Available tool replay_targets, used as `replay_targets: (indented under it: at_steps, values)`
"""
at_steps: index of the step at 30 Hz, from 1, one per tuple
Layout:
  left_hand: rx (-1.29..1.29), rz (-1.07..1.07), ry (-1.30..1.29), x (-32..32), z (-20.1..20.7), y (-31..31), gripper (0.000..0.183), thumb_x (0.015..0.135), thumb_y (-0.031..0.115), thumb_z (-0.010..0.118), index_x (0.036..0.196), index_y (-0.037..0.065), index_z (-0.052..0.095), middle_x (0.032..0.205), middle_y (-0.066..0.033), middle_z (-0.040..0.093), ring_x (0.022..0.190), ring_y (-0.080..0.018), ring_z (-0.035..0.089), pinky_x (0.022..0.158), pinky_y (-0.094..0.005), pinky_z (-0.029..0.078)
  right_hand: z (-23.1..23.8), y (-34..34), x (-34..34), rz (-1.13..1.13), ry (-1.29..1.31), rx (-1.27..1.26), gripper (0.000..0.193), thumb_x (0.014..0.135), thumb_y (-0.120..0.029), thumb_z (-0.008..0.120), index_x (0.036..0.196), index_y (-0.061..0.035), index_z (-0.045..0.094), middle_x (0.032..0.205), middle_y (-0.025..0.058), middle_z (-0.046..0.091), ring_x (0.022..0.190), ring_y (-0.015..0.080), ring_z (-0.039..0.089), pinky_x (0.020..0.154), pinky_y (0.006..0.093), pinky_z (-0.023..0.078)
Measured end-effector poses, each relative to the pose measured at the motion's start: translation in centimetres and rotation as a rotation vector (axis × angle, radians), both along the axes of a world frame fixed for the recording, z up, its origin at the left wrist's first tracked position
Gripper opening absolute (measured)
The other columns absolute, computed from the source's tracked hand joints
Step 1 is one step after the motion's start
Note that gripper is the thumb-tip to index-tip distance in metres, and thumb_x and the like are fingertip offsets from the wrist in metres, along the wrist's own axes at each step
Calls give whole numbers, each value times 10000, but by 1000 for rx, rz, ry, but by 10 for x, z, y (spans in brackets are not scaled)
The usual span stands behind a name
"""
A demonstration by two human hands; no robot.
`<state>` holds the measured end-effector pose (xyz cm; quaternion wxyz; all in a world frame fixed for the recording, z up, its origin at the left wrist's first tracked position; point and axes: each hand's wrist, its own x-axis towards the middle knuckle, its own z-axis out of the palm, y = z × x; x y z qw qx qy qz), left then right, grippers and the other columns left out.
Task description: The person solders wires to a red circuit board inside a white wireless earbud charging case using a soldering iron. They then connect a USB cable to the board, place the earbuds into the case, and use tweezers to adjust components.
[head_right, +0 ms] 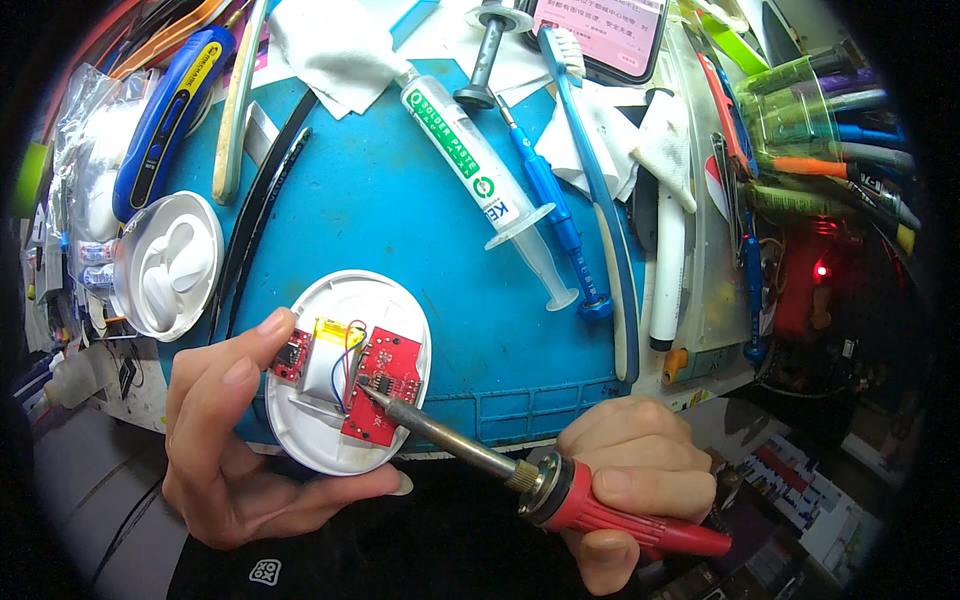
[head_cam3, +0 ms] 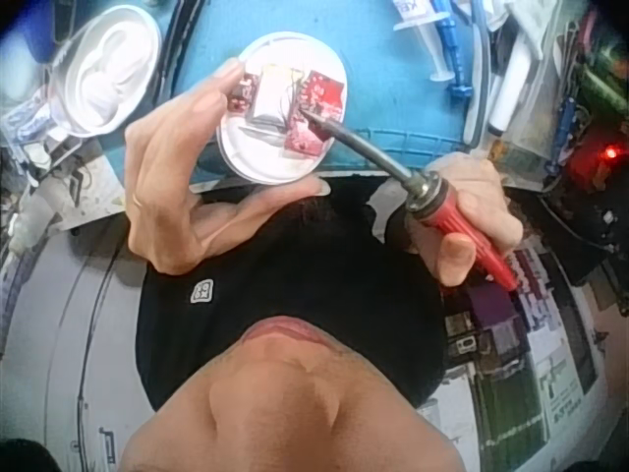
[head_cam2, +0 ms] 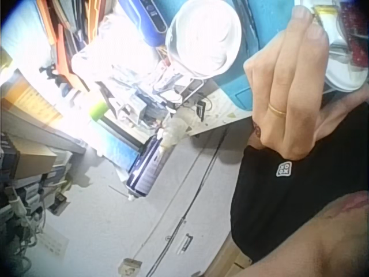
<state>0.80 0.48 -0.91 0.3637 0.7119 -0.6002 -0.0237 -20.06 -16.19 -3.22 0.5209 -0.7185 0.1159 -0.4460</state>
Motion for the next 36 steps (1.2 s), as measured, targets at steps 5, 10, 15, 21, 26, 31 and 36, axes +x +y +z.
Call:
replay_targets:
  at_steps: [5,10,15,21,26,31,36]
  values:
    - [3,2,-6,0,1,0,1045,744,484,958,1465,-50,422,1252,-331,676,1070,-371,726,838,-398,632,-1,0,1,-20,-6,-26,318,997,-354,618,1056,-46,569,719,67,579,608,164,536,504,274,425]
    - [7,0,2,0,0,1,1042,750,485,952,1468,-48,416,1264,-332,668,1085,-374,722,853,-402,636,-1,-1,0,-3,-9,-14,314,995,-351,621,1063,-47,574,726,64,583,616,162,540,510,270,426]
    - [17,0,5,0,0,2,1038,754,489,949,1466,-44,413,1273,-333,663,1094,-377,721,856,-404,638,-1,0,0,-15,-1,-29,310,994,-348,621,1070,-50,577,735,63,587,620,161,541,512,269,427]
    - [15,7,-4,-1,0,2,1032,751,494,950,1457,-42,423,1265,-331,668,1092,-380,724,856,-406,640,0,-1,-1,6,14,-30,316,994,-350,616,1079,-48,576,738,65,590,617,159,541,511,269,428]
    - [8,16,-14,-1,0,1,1030,744,499,953,1449,-43,432,1251,-331,677,1080,-380,729,848,-405,640,-1,-1,0,-1,2,-32,323,994,-355,615,1076,-45,574,738,67,592,602,159,540,510,270,429]
    - [16,17,-29,-1,1,1,1027,742,507,953,1439,-47,440,1238,-333,684,1065,-381,735,824,-400,636,-2,-1,0,-8,-12,-30,323,994,-358,615,1055,-44,570,730,67,588,580,161,533,505,274,429]
    - [15,21,-42,-1,1,1,1009,743,511,951,1417,-55,458,1223,-334,690,1053,-383,739,822,-397,636,-3,-1,2,-12,-29,-36,323,993,-359,612,1049,-44,569,730,67,584,576,159,528,495,276,424]
